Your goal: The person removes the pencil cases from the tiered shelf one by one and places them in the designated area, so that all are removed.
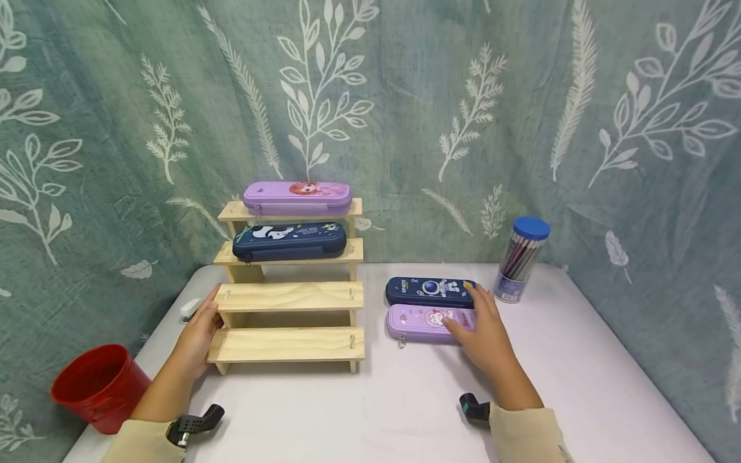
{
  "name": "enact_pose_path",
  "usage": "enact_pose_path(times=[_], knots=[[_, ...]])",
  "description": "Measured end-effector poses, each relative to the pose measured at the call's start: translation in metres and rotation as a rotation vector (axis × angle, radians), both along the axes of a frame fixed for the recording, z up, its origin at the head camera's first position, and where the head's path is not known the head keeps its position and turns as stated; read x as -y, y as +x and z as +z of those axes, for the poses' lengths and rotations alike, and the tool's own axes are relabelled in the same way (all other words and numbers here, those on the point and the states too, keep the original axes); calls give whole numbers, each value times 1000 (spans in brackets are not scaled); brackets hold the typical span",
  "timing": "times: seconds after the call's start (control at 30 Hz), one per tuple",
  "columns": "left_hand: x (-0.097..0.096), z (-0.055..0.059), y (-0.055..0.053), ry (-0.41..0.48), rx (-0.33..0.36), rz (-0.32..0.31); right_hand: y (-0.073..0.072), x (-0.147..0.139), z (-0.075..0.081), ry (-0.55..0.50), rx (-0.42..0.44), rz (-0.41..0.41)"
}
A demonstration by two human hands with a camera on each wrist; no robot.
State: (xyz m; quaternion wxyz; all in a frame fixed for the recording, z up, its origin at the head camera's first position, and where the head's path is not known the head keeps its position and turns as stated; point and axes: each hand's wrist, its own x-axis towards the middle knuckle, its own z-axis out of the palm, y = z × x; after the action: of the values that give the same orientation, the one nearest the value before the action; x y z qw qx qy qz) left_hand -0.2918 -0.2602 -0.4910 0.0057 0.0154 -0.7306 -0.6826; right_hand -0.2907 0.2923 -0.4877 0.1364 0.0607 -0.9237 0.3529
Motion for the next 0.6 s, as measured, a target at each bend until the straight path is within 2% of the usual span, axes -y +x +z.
enact_pose_path(times=[0.1, 0.27, 0.43, 0.6], knots=[[-1, 0, -1, -1, 11, 3, 1, 26, 19, 1, -66, 35], [-1, 0, -2, -4, 9, 14, -4, 83, 45, -11, -50, 135], [-2, 0, -2, -3, 6, -5, -15, 139, 71, 0, -51, 248], [-2, 1, -1, -1, -1, -7, -31, 180, 94, 34, -87, 325]])
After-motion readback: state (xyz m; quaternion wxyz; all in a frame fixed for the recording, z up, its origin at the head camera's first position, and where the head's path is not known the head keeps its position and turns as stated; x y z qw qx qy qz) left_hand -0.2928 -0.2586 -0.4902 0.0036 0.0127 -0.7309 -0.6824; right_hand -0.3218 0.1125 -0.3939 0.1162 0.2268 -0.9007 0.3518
